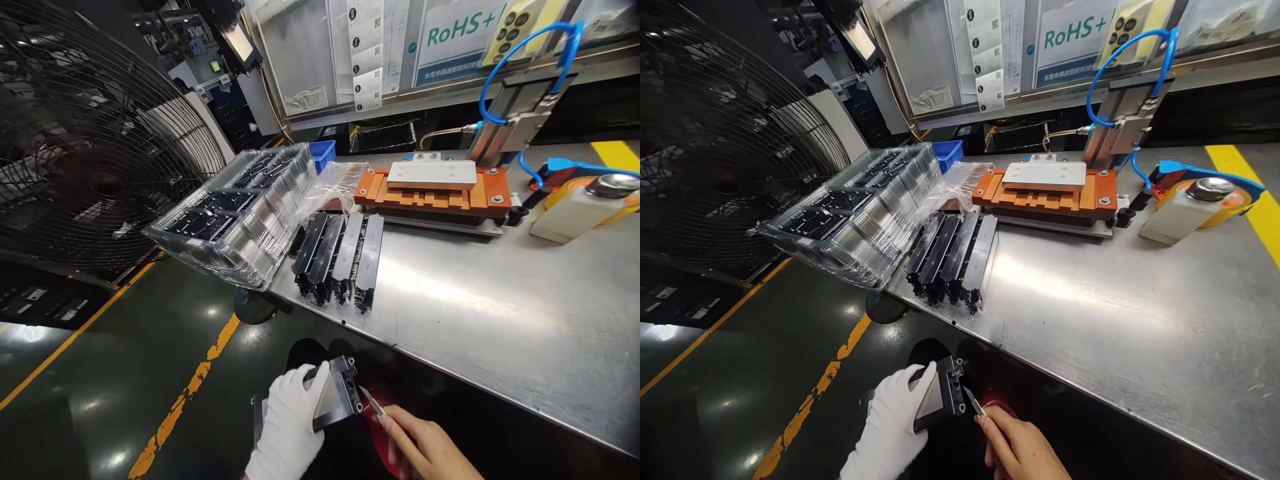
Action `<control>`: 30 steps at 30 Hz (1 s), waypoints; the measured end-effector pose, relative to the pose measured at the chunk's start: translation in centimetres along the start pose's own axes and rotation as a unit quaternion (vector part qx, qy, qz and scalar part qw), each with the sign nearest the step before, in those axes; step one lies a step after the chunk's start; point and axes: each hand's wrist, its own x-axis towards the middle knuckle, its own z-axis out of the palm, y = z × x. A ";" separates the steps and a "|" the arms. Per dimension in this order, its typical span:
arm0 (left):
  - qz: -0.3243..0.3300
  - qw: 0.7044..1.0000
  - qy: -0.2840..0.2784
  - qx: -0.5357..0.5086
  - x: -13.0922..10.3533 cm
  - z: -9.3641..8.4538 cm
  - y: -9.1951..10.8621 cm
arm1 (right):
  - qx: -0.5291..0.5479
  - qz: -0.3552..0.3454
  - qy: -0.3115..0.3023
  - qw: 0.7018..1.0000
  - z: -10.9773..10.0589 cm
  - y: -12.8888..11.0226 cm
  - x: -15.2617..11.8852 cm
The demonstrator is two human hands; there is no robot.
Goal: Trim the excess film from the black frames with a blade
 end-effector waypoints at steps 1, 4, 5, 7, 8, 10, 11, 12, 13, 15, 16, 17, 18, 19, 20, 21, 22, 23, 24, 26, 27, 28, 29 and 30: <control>0.008 1.000 -0.014 0.013 0.1 -0.2 -0.1 | 0.012 0.020 -0.022 0.999 0.4 0.3 0.2; 0.024 0.998 -0.046 0.031 0.3 -0.5 0.0 | 0.041 0.053 -0.020 0.998 1.6 1.1 1.0; 0.028 0.998 -0.051 0.034 0.3 -0.6 0.1 | 0.044 0.056 -0.012 0.997 1.9 1.3 1.2; 0.037 0.997 -0.060 0.044 0.5 -0.7 0.3 | 0.047 0.058 -0.005 0.997 2.2 1.7 1.6; 0.040 0.996 -0.064 0.049 0.6 -0.8 0.4 | 0.046 0.056 -0.002 0.997 2.3 1.8 1.7; 0.045 0.995 -0.069 0.057 0.7 -1.0 0.5 | 0.045 0.052 0.006 0.998 2.5 2.1 1.8; 0.047 0.995 -0.070 0.061 0.8 -1.0 0.5 | 0.047 0.052 0.010 0.997 2.7 2.3 1.9; 0.048 0.994 -0.069 0.064 0.9 -1.0 0.5 | 0.054 0.056 0.011 0.997 2.9 2.4 1.9; 0.050 0.994 -0.067 0.068 0.9 -1.0 0.5 | 0.066 0.061 0.009 0.996 3.1 2.6 1.9; 0.053 0.994 -0.058 0.078 0.9 -1.0 0.6 | 0.109 0.077 -0.001 0.991 3.6 3.1 2.0; 0.055 0.994 -0.055 0.082 0.9 -0.9 0.6 | 0.141 0.088 -0.010 0.986 3.9 3.3 2.1; 0.056 0.993 -0.053 0.086 0.9 -0.9 0.7 | 0.173 0.097 -0.020 0.980 4.2 3.4 2.3; 0.056 0.993 -0.053 0.090 0.9 -0.9 0.8 | 0.200 0.104 -0.030 0.974 4.4 3.5 2.4; 0.055 0.993 -0.054 0.093 0.9 -0.9 0.9 | 0.228 0.112 -0.039 0.967 4.6 3.5 2.5; 0.054 0.992 -0.056 0.095 0.8 -0.9 0.9 | 0.257 0.123 -0.051 0.957 4.8 3.4 2.5; 0.053 0.992 -0.057 0.096 0.8 -0.9 0.9 | 0.290 0.138 -0.060 0.945 4.9 3.2 2.5; 0.053 0.992 -0.057 0.095 0.8 -0.9 1.0 | 0.325 0.156 -0.064 0.930 4.9 2.9 2.5; 0.054 0.993 -0.055 0.093 0.7 -0.9 0.9 | 0.363 0.173 -0.064 0.913 4.8 2.6 2.4; 0.055 0.993 -0.052 0.088 0.7 -0.9 0.9 | 0.393 0.184 -0.064 0.899 4.6 2.3 2.4; 0.055 0.994 -0.052 0.075 0.6 -0.9 0.8 | 0.397 0.164 -0.047 0.902 3.7 2.0 2.2; 0.052 0.995 -0.055 0.067 0.5 -0.9 0.7 | 0.360 0.126 -0.028 0.924 3.1 2.0 2.1; 0.050 0.995 -0.060 0.061 0.5 -1.0 0.7 | 0.293 0.076 0.000 0.953 2.4 2.1 2.0; 0.047 0.995 -0.067 0.057 0.5 -1.0 0.7 | 0.199 0.021 0.036 0.979 1.7 2.4 1.9; 0.045 0.995 -0.073 0.055 0.5 -1.1 0.7 | 0.092 -0.033 0.077 0.992 1.0 2.8 1.7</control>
